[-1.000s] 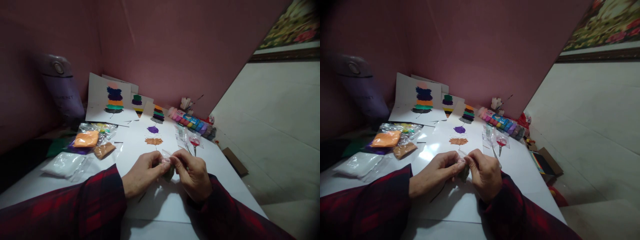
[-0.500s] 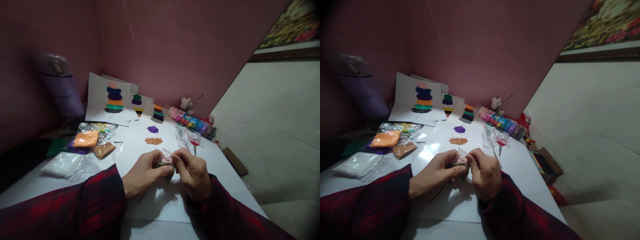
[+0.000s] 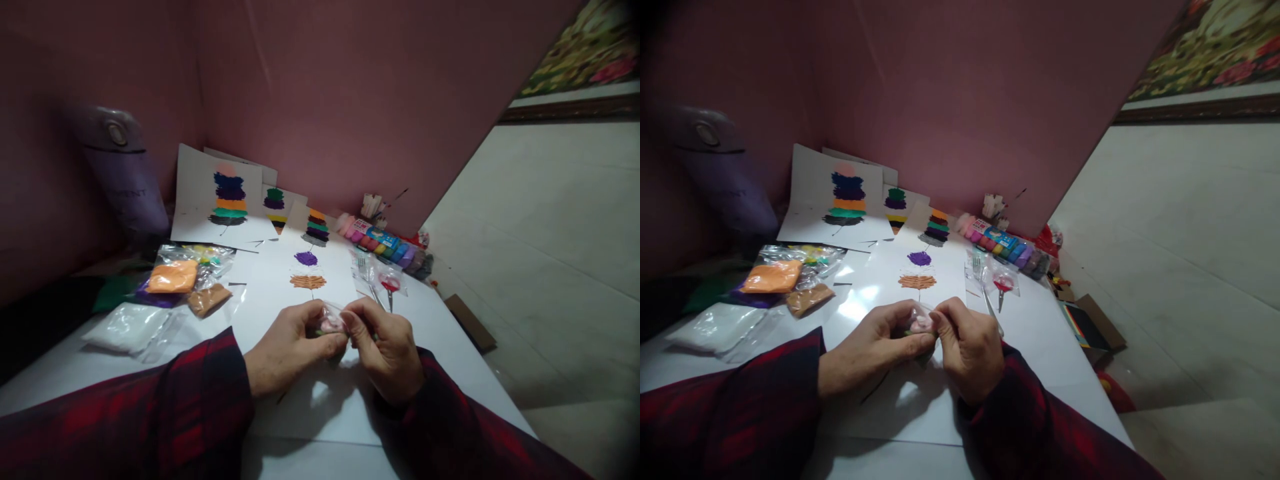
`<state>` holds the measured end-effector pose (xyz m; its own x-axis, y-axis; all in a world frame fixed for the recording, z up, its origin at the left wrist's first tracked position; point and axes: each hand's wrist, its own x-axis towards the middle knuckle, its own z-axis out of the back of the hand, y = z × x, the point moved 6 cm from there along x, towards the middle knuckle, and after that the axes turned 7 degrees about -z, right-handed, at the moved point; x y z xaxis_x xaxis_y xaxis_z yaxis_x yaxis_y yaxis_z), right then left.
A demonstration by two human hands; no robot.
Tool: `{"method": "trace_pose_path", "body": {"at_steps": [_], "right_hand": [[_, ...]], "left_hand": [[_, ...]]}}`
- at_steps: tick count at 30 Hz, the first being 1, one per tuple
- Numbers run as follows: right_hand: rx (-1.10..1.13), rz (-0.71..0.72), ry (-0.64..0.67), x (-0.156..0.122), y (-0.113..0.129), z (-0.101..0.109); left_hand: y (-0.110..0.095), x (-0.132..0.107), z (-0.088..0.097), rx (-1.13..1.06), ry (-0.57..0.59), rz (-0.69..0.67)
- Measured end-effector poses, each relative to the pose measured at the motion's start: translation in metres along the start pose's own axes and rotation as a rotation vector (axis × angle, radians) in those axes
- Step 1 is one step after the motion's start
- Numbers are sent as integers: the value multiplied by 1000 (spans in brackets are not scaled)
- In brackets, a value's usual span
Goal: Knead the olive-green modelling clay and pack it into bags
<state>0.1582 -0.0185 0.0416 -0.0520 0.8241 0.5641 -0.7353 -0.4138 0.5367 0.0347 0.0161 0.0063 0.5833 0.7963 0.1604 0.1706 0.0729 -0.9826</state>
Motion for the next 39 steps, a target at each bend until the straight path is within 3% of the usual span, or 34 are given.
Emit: {"method": "trace_pose_path", "body": {"at_steps": [13,39], "right_hand": [[40,-1,-1,0,3,0],[0,21,26,-1,1,-4]], "left_hand": [[-6,2,10,130,-81,-127],[4,2,7,44,-51,-65]]}}
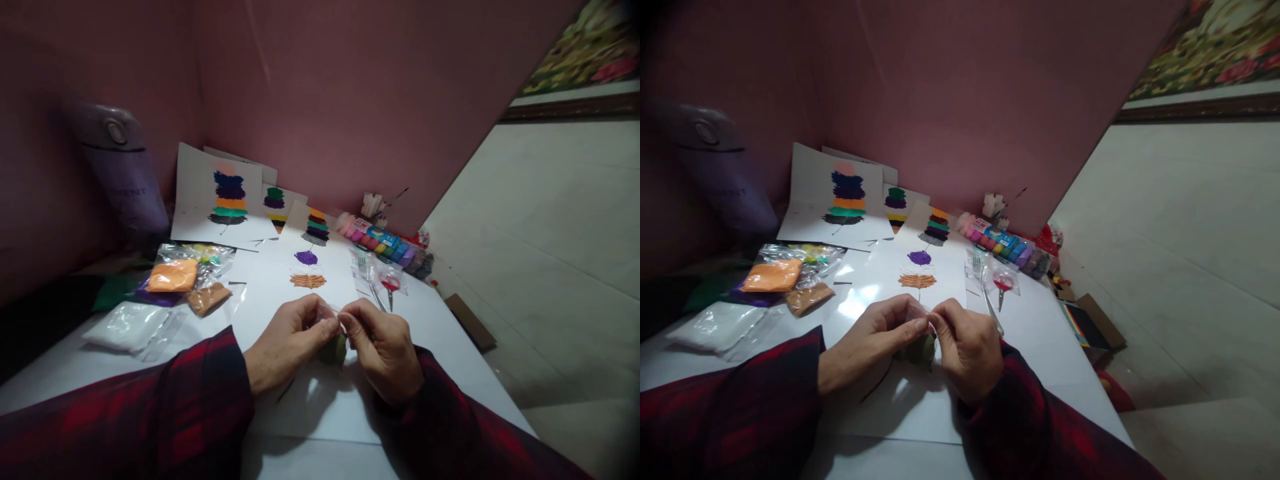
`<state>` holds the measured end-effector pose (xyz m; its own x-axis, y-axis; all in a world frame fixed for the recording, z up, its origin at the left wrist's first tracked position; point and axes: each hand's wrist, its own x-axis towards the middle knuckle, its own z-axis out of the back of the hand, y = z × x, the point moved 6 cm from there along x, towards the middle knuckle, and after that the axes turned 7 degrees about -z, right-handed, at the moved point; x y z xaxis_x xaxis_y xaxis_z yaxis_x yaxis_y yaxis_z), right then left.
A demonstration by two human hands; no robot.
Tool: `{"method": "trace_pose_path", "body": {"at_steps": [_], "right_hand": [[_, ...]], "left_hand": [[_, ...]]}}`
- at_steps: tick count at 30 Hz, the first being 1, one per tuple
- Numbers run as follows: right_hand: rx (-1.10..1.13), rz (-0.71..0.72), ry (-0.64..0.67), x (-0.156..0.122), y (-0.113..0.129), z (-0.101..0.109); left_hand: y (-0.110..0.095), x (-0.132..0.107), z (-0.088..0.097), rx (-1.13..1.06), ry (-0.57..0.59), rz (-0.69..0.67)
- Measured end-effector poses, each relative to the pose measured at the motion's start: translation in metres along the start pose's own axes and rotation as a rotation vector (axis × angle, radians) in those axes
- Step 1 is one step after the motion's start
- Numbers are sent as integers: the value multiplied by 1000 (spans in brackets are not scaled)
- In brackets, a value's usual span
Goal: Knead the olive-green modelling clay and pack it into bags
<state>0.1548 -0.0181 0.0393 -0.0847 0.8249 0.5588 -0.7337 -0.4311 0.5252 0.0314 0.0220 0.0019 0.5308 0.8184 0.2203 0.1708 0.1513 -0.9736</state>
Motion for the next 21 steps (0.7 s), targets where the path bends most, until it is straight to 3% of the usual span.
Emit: {"method": "trace_pose_path", "body": {"at_steps": [21], "right_hand": [[-22,3,18,0,1,-1]], "left_hand": [[0,1,0,65,-1,13]]}}
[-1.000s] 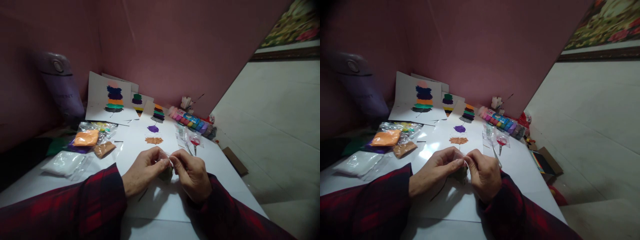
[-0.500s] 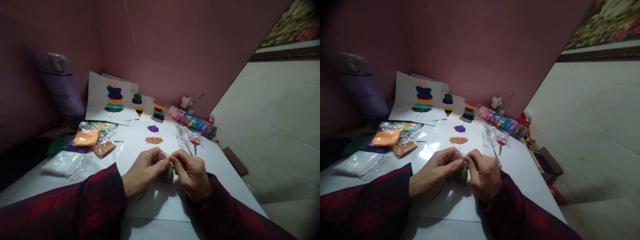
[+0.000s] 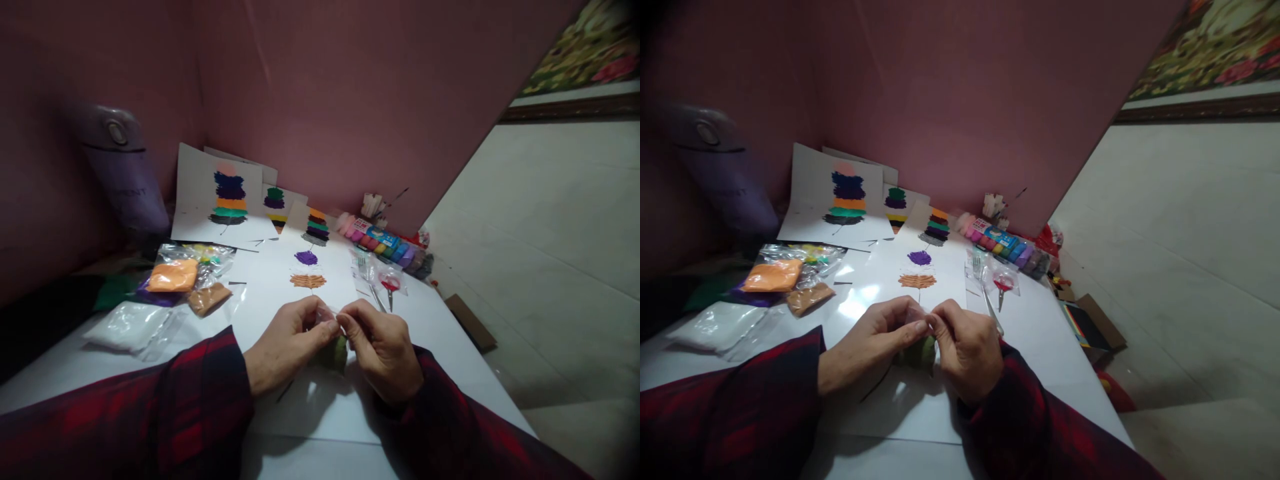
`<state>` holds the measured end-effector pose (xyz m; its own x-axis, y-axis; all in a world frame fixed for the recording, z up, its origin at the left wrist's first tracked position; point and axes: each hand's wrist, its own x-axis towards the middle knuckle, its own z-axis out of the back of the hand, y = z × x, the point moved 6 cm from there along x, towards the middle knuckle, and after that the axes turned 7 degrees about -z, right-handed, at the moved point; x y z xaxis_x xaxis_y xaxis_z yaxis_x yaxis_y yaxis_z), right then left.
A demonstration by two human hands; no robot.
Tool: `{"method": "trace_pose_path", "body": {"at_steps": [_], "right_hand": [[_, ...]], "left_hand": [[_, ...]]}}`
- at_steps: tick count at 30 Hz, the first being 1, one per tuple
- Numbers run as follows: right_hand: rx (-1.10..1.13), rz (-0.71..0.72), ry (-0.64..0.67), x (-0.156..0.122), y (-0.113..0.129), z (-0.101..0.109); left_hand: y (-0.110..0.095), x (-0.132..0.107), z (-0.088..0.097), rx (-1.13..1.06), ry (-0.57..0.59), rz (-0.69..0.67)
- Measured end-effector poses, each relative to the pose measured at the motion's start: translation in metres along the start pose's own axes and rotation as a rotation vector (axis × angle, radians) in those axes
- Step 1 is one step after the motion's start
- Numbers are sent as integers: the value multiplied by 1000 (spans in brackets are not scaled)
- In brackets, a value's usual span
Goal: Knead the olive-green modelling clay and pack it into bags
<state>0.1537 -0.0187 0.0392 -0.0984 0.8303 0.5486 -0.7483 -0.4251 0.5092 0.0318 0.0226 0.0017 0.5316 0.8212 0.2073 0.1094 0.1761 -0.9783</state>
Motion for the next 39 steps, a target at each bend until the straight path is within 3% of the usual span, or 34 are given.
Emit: {"method": "trace_pose_path", "body": {"at_steps": [39], "right_hand": [[-119,55,113,-1,3,-5]], "left_hand": [[-1,0,-1,106,36,59]]}}
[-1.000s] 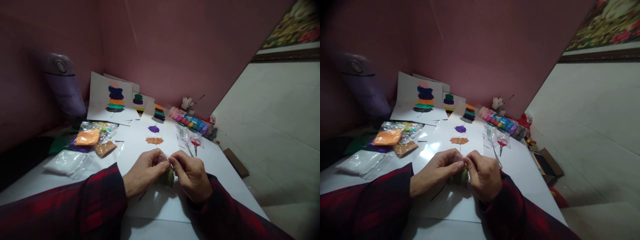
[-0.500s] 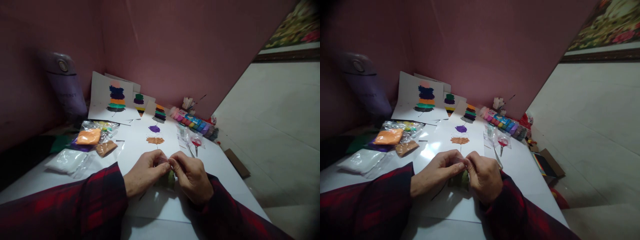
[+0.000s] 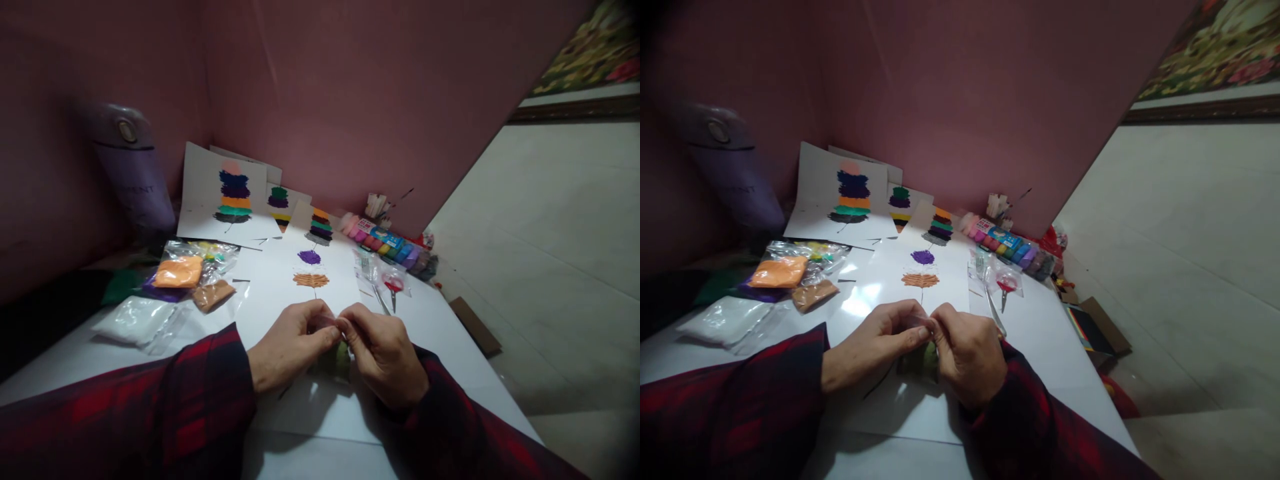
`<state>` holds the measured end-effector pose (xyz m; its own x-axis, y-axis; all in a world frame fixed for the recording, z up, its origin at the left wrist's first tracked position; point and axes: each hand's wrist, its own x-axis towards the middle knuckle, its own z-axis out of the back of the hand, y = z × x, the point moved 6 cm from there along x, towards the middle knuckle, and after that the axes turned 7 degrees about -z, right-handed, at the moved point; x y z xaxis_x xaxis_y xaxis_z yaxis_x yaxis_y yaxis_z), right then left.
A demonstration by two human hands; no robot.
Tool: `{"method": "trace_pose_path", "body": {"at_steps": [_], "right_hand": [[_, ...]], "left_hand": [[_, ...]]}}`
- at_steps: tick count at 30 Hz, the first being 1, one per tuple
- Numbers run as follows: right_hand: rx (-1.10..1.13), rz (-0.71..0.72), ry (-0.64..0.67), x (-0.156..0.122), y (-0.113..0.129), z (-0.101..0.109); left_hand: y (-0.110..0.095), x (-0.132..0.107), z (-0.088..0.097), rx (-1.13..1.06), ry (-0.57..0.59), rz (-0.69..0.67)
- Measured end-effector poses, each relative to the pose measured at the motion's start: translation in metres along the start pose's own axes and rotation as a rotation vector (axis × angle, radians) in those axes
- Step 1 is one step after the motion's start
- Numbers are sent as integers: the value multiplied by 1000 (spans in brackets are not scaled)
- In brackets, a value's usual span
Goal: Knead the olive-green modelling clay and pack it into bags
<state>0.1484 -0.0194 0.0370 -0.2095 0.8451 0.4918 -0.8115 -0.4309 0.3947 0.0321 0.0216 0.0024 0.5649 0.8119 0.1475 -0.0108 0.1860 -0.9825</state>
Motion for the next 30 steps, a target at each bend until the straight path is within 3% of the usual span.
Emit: {"method": "trace_pose_path", "body": {"at_steps": [30], "right_hand": [[4,-34,-9,0,-3,-1]], "left_hand": [[0,0,0,-24,-4,-8]]}}
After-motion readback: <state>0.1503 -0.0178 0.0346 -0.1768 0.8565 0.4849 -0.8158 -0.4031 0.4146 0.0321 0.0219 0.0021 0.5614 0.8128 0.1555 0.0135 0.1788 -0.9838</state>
